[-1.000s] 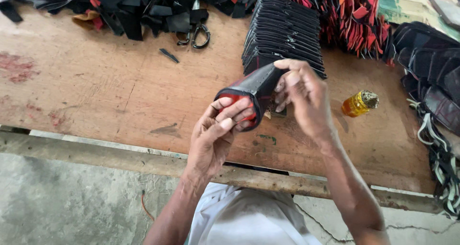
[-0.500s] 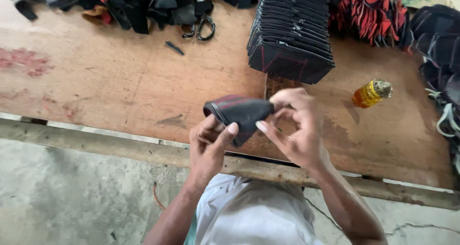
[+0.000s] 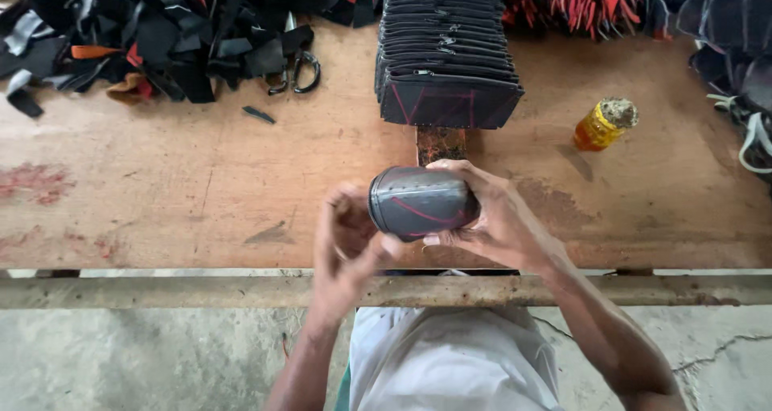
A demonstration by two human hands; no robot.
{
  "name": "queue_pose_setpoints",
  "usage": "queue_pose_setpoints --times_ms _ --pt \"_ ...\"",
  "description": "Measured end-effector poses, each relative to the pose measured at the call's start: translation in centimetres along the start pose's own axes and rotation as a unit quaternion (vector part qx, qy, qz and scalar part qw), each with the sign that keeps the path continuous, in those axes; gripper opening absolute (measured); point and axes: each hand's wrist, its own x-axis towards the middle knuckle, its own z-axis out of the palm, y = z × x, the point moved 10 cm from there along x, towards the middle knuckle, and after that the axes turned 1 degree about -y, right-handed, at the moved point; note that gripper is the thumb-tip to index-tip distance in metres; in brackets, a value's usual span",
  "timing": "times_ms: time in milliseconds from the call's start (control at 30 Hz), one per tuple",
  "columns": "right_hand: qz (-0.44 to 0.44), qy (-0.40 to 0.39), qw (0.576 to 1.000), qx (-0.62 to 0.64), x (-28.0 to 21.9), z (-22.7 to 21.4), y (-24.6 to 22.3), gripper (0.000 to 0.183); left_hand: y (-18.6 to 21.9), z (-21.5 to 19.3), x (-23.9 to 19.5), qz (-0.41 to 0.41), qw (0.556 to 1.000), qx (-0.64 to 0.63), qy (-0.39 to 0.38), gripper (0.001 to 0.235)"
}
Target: The person applies a yellow substance to the edges of a black leather pouch with red stitching using a small brush, then rubs the edges by hand. The person then threads a black strap through holes in the pouch and pulls it tight. The finished pouch is placed on a stack of similar pouches.
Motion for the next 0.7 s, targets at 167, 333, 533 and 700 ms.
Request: queue_pose_setpoints --times_ms 167,333,533,700 --pt "-0.033 0.013 0.991 -0.129 1.3 -0.4 -2.1 0.08 -1.1 -2.0 0.7 -0.093 0.995 -0.002 0.032 0.073" --pt "-0.116 0.003 0.979 -0.165 1.7 1.7 -3.5 0.092 -2.2 -4.1 -0.4 -0.083 0.994 0.046 0.048 0.048" --pt "-0.129 0.066 0.982 -0.12 0.1 3.3 -4.2 0.067 -4.5 -7.8 -3.0 -0.06 0.994 0.002 0.095 0.026" --pt "-0.077 0.023 0.997 -0.016 0.9 4.4 -3.5 0.059 -5.5 -8.6 -3.4 -0.065 0.992 -0.036 0.105 0.018"
